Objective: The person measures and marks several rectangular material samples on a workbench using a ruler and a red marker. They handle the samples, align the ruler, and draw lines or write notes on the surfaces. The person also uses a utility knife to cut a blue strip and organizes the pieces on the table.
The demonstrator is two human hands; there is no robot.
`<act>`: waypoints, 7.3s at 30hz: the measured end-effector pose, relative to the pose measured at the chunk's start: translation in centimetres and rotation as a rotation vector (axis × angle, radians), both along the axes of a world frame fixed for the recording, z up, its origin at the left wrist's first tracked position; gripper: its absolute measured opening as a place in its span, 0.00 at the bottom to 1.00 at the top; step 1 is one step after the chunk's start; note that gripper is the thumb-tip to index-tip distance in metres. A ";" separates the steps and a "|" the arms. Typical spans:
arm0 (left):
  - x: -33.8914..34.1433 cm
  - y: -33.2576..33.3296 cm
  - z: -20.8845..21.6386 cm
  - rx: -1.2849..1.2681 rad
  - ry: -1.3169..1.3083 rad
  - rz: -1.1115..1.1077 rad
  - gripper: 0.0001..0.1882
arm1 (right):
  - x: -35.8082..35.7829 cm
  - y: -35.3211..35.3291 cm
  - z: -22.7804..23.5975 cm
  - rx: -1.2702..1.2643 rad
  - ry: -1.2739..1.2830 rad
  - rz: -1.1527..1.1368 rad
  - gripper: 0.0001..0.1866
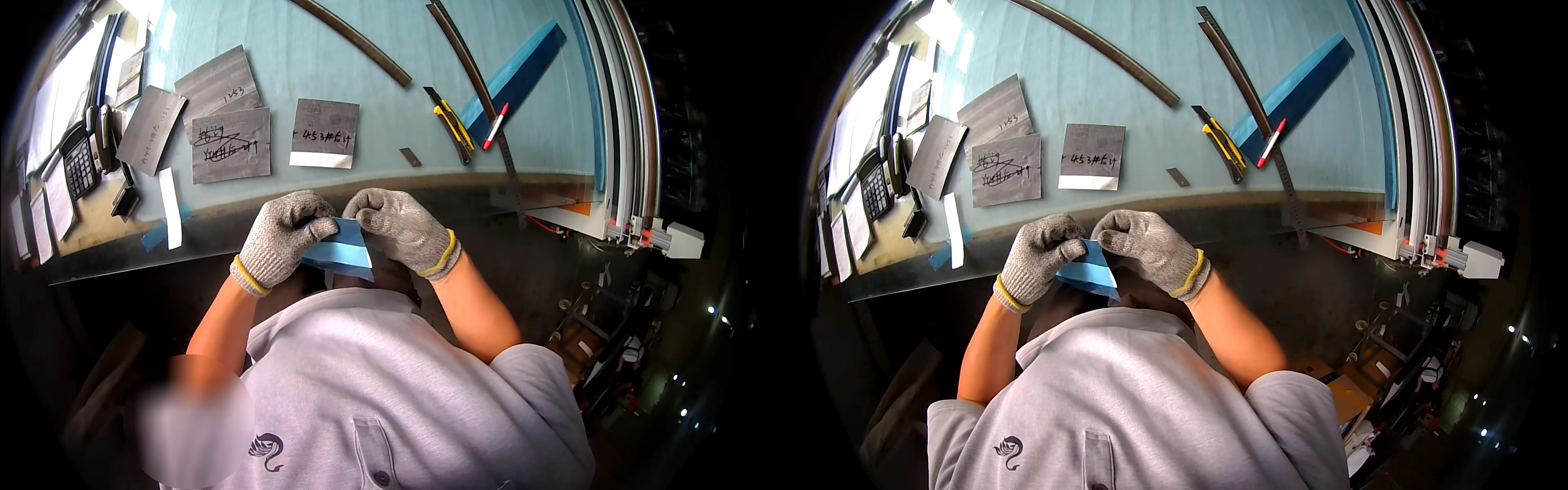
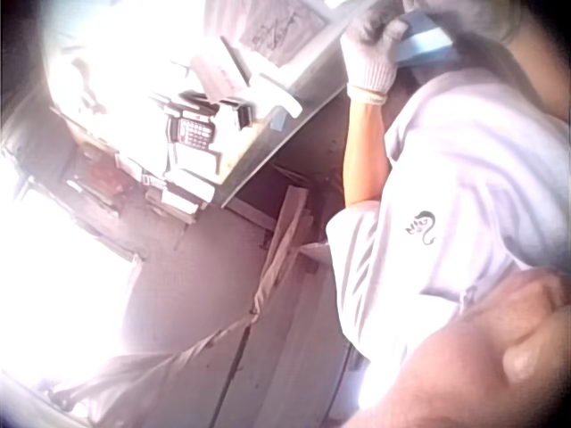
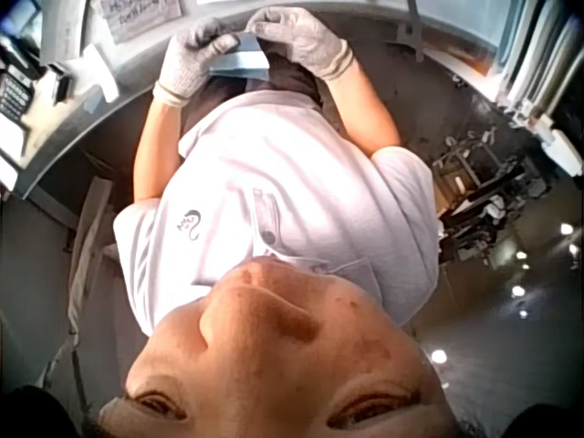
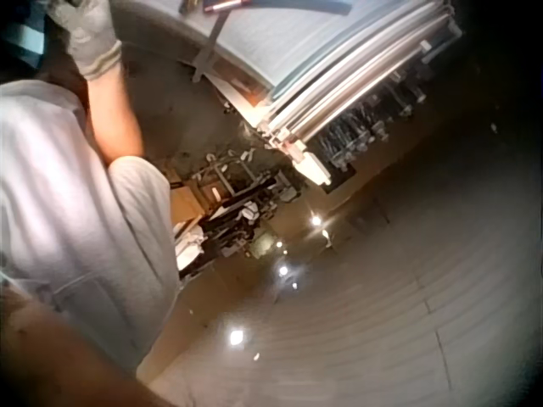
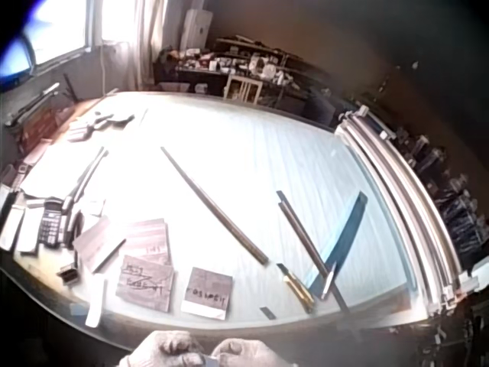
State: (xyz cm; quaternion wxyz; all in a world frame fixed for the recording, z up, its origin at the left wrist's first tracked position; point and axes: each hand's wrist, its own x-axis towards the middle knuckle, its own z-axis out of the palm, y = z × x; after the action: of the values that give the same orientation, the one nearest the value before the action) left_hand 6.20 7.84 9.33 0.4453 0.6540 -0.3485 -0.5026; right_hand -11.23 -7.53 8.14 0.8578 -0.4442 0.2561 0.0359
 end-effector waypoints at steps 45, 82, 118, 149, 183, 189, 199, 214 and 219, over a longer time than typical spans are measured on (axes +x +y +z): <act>15.1 19.5 -4.5 0.649 -1.239 0.321 0.12 | -3.0 -0.9 -6.7 -0.547 0.239 -0.499 0.04; 2.7 2.0 -4.7 0.096 -0.738 0.050 0.08 | 4.4 1.4 -5.6 -0.922 -0.016 -0.067 0.03; 3.4 -8.8 -9.0 0.431 -0.621 -0.239 0.10 | 3.3 -4.7 -13.1 -1.718 0.158 -0.050 0.20; 2.6 -7.1 -7.7 0.509 -1.043 -0.290 0.17 | 3.8 -3.5 -12.2 -1.718 0.246 -0.043 0.21; 5.9 -6.1 -8.4 0.642 -0.967 -0.228 0.17 | 5.0 3.2 -12.9 -1.798 -0.056 0.166 0.25; 3.1 -0.8 -9.1 0.110 -1.355 -0.078 0.19 | 5.2 2.6 -12.3 -1.782 -0.032 0.237 0.25; 0.5 1.5 -12.3 0.063 -1.209 -0.129 0.37 | 3.9 2.4 -12.9 -1.862 -0.009 0.213 0.30; 0.8 1.8 -12.6 0.002 -1.228 -0.084 0.35 | 2.8 1.9 -10.3 -1.806 0.201 0.103 0.29; 1.0 1.7 -12.8 -0.021 -1.232 -0.100 0.33 | 6.3 4.2 -12.6 -1.924 0.045 0.227 0.32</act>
State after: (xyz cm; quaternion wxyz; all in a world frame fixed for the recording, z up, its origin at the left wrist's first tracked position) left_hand 7.21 9.52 -3.52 0.1447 0.8025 -0.5767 -0.0492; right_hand -4.95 -3.28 -4.44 0.1137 -0.9776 0.1477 -0.0979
